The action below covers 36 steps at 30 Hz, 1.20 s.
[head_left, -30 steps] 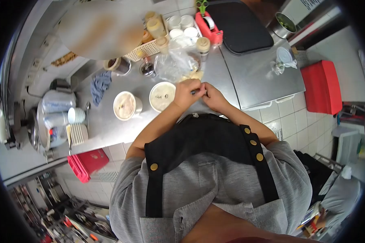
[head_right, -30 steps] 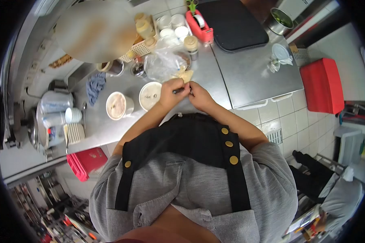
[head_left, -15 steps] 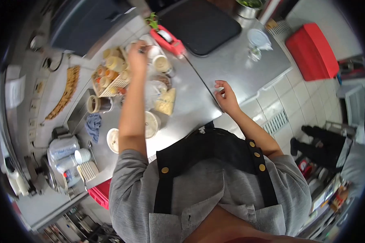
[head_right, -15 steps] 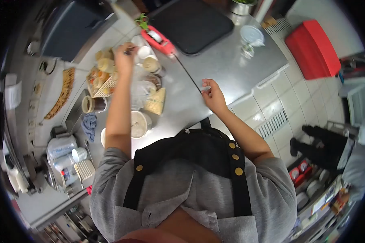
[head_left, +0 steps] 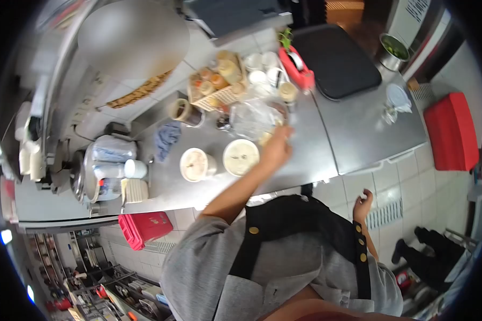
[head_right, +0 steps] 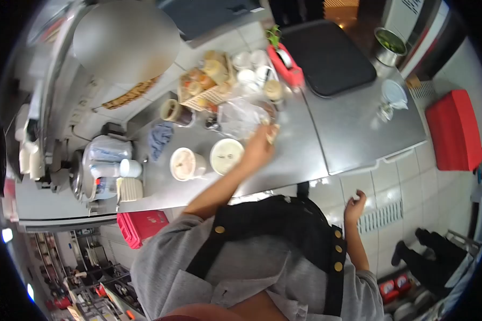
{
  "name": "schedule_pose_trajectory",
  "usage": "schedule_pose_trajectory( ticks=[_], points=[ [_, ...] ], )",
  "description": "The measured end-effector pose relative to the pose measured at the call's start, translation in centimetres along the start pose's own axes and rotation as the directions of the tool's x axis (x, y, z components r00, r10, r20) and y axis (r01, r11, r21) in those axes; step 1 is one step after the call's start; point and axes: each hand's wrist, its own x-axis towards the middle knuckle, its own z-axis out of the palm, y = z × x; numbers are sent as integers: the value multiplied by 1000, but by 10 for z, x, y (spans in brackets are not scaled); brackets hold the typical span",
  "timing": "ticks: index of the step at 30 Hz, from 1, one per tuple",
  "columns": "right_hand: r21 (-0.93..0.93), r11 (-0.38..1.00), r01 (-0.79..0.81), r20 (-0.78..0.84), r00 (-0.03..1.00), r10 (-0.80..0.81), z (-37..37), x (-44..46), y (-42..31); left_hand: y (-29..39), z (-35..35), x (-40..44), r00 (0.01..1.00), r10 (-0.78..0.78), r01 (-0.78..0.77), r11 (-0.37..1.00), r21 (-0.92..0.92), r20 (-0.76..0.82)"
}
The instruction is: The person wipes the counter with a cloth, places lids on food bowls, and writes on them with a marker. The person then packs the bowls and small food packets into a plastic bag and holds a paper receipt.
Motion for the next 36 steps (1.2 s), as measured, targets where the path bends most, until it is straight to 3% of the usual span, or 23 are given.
schedule_pose_trajectory(
  ticks=[1, 3, 5, 8, 9, 11, 13, 15, 16, 17, 18, 19, 21, 23, 25, 26, 27, 28, 29, 31, 33, 35, 36],
  points=[
    [-2, 1000, -21, 25, 999, 21, -2, -9, -6, 8, -2, -27, 992, -55, 65, 995, -82, 113],
    [10, 1000, -25, 75, 997, 24, 4, -21, -24, 5, 0, -70, 977, 117, -101, 990, -96, 177],
    [66, 998, 15, 63, 998, -19, 12, -36, -50, 1, -2, -105, 932, 171, -174, 985, -22, 319],
    [88, 993, -79, 221, 974, 58, 30, -64, -60, -16, -3, -144, 852, 141, -149, 989, -24, 505],
    [95, 992, -82, 201, 978, 62, 35, -77, -59, -14, -6, -151, 845, 158, -169, 985, -26, 512],
    [-28, 995, -92, 498, 862, 93, 39, -106, -57, -9, -8, -165, 902, 119, -118, 993, -26, 415],
    [-43, 995, 93, 646, 762, -43, 37, -144, -39, -12, -6, -169, 890, 88, -89, 996, -19, 448],
    [-148, 989, 32, 856, 504, 112, 34, -183, -4, -15, -1, -172, 901, 135, -114, 991, -74, 412],
    [-152, 988, 25, 852, 509, 118, 22, -197, -5, -15, 2, -172, 898, 141, -118, 990, -80, 418],
    [-72, 957, -281, 827, 520, 215, 6, -211, -5, -16, 5, -171, 877, 149, -131, 989, -73, 456],
    [24, 832, -554, 807, 502, 311, -5, -224, -4, -15, 9, -168, 856, 158, -144, 987, -67, 492],
    [24, 832, -554, 803, 506, 314, -15, -234, 12, -14, 15, -162, 855, 165, -148, 986, -72, 492],
    [-428, 765, -482, 407, 653, 639, -37, -250, 71, -8, 27, -151, 780, 162, -283, 953, 110, 604],
    [-645, 662, -382, 340, 632, 696, -67, -266, 116, 13, 43, -143, 850, 256, -410, 870, 274, 460],
    [-858, 506, -92, 350, 618, 704, -78, -308, 214, 5, 82, -115, 842, 270, -439, 846, 302, 468],
    [-923, 372, -95, 272, 522, 809, -87, -317, 220, 16, 95, -105, 851, 270, -437, 841, 319, 451],
    [-858, 282, -429, 153, 312, 938, -105, -289, 164, 26, 106, -93, 856, 278, -440, 834, 331, 436],
    [-870, 253, -424, 100, 351, 931, -103, -294, 190, 32, 123, -78, 849, 258, -437, 834, 338, 461],
    [-842, 170, -512, 0, 314, 949, -103, -286, 181, 37, 139, -68, 841, 243, -438, 829, 346, 483],
    [-822, 217, -526, -44, 438, 898, -109, -260, 146, 54, 167, -47, 799, 171, -461, 790, 404, 577],
    [-787, 394, -475, 63, 574, 817, -97, -241, 182, 59, 195, -34, 763, 210, -519, 762, 386, 612],
    [-753, 456, -474, 107, 595, 797, -84, -200, 182, 49, 222, -23, 765, 220, -522, 763, 382, 605],
    [-705, 529, -471, 112, 663, 740, -69, -186, 199, 51, 229, -22, 765, 250, -552, 729, 404, 593]
  ],
)
